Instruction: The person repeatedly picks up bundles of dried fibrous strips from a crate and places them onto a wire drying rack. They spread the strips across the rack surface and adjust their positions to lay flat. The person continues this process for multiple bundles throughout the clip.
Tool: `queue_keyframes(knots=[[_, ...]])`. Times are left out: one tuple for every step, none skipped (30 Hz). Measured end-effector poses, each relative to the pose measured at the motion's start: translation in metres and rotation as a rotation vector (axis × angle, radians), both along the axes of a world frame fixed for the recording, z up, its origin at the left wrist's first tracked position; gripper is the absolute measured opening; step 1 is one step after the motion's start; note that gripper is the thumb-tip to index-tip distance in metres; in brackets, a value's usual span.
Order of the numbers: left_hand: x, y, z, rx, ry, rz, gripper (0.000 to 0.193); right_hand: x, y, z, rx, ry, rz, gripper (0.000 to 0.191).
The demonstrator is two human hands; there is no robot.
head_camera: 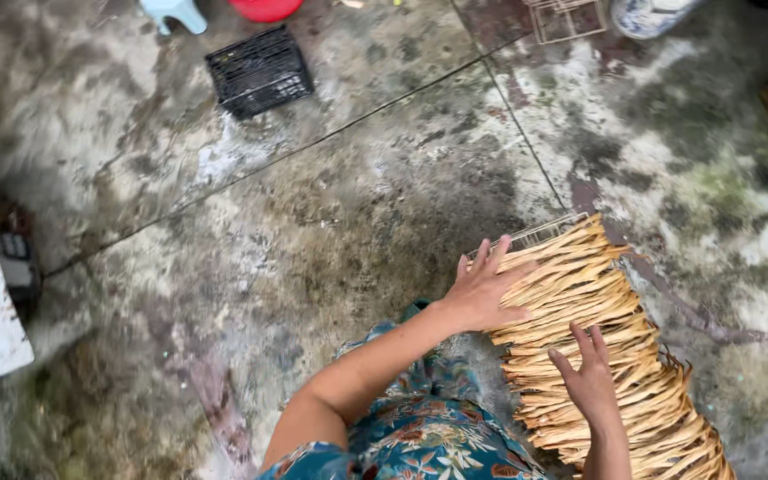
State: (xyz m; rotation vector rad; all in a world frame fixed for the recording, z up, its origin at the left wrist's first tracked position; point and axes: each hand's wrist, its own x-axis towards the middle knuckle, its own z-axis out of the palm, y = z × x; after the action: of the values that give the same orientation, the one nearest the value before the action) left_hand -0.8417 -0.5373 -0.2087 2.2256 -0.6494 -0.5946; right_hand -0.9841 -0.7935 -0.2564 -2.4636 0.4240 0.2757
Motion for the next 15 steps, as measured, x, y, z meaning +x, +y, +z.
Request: queue_keyframes(knots=[[-0.003,0.015,0.004,0.104,-0.077,0.026,0.09,0.001,0.003,0.001,0.013,-0.045,0.04,0.074],[-0.013,0.029,0.01,0.209,-0.138,0.055,0.092,0.004,0.008,0.004,0.025,-0.077,0.085,0.075],[-0.028,0.039,0.016,0.308,-0.186,0.091,0.093,0.006,0.014,0.01,0.032,-0.098,0.14,0.076],[-0.041,0.051,0.022,0.339,-0.135,0.114,0.095,0.009,0.021,0.017,0.055,-0.055,0.153,0.08],[-0.045,0.066,0.027,0.374,-0.1,0.135,0.098,0.016,0.033,0.023,0.081,-0.027,0.162,0.085],[-0.045,0.082,0.031,0.409,-0.073,0.154,0.1,0.028,0.047,0.029,0.107,-0.007,0.169,0.09],[-0.047,0.1,0.035,0.411,-0.085,0.203,0.1,0.039,0.062,0.036,0.102,-0.044,0.224,0.093],[-0.053,0.117,0.037,0.413,-0.09,0.253,0.1,0.046,0.076,0.045,0.096,-0.075,0.281,0.096],[-0.063,0.135,0.037,0.414,-0.091,0.302,0.099,0.052,0.091,0.054,0.09,-0.102,0.337,0.1],[-0.072,0.157,0.037,0.288,0.015,0.345,0.097,0.057,0.104,0.064,0.132,-0.088,0.39,0.1],[-0.077,0.183,0.035,0.159,0.11,0.385,0.095,0.065,0.117,0.074,0.173,-0.08,0.442,0.099],[-0.08,0.209,0.032,0.026,0.194,0.424,0.093,0.075,0.131,0.082,0.214,-0.076,0.495,0.099],[-0.084,0.234,0.028,-0.134,0.25,0.488,0.091,0.084,0.145,0.089,0.198,-0.128,0.532,0.098],[-0.091,0.257,0.022,-0.297,0.306,0.545,0.089,0.091,0.157,0.094,0.181,-0.175,0.565,0.098],[-0.1,0.275,0.014,-0.464,0.364,0.595,0.088,0.094,0.168,0.097,0.163,-0.218,0.595,0.097]])
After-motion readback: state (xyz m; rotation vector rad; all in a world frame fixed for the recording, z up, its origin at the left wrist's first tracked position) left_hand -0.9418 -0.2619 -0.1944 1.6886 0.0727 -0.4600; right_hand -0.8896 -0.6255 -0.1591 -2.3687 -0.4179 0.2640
